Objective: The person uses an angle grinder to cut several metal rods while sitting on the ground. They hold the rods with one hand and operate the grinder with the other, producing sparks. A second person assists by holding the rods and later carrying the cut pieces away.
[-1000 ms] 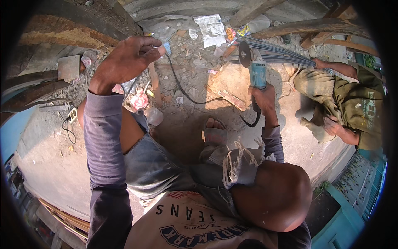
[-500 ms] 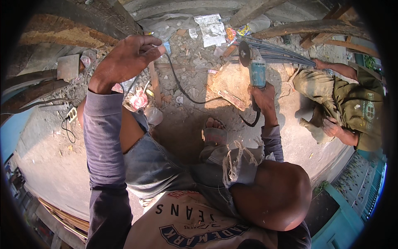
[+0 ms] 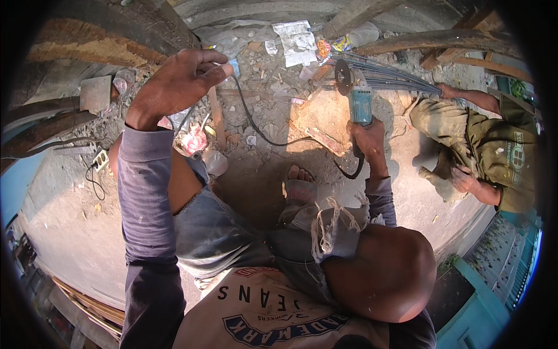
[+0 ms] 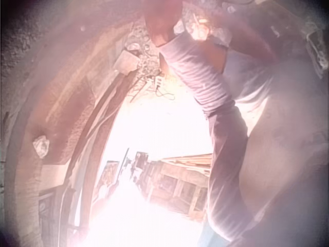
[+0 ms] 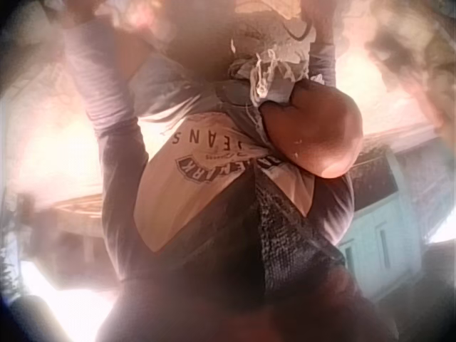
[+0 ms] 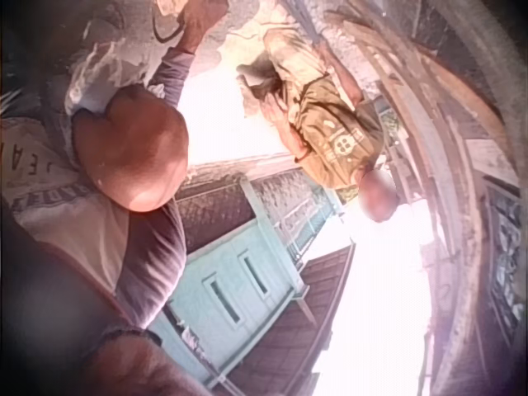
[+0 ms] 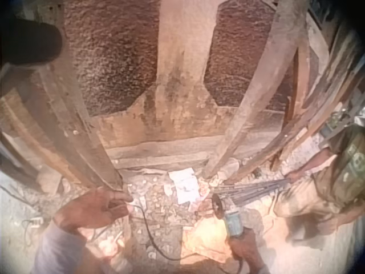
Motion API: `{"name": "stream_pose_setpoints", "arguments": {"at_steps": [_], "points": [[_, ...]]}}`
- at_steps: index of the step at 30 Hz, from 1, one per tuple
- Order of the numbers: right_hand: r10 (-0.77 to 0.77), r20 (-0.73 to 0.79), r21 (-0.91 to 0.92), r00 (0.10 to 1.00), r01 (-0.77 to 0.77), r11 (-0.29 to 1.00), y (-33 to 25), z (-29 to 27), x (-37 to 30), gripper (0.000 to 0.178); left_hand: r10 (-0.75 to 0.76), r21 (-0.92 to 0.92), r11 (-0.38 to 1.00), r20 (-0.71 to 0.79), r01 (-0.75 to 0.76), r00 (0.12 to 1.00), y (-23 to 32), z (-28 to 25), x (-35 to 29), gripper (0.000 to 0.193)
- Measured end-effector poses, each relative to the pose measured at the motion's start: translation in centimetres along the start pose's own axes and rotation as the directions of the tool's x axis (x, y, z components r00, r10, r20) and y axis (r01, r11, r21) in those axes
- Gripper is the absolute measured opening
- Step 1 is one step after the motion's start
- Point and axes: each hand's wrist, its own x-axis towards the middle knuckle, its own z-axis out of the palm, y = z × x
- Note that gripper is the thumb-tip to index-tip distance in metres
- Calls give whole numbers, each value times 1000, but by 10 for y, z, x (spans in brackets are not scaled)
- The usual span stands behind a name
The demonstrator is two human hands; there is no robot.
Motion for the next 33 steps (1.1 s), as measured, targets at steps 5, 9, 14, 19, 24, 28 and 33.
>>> {"name": "stream_pose_setpoints", "arguments": {"at_steps": [5, 9, 14, 19, 24, 28, 33], "points": [[57, 22, 11, 998, -58, 998, -3, 0, 1, 29, -1, 10, 1000, 3, 1, 1000, 1, -1, 1, 67], [35, 5, 1, 999, -35, 999, -3, 0, -1, 25, 1, 27, 1000, -8, -1, 1000, 0, 0, 1, 67], [35, 5, -12, 999, -35, 999, -1, 0, -3, 28, -22, 24, 999, -9, 22, 1000, 0, -1, 0, 65], [69, 32, 19, 997, -69, 997, -3, -1, -3, 29, -35, 4, 999, -17, 35, 999, 1, -1, -2, 64], [34, 27, 33, 999, -35, 999, 3, 0, 1, 29, -39, 1, 999, -13, 39, 999, 3, -1, -2, 64], [40, 12, 2, 999, -40, 999, -4, -1, -2, 31, -37, 22, 999, -16, 37, 999, 4, -2, -4, 65], [39, 26, 15, 999, -40, 999, -9, -4, -2, 33, -22, 7, 1000, -16, 22, 1000, 6, -1, -5, 65]]}}
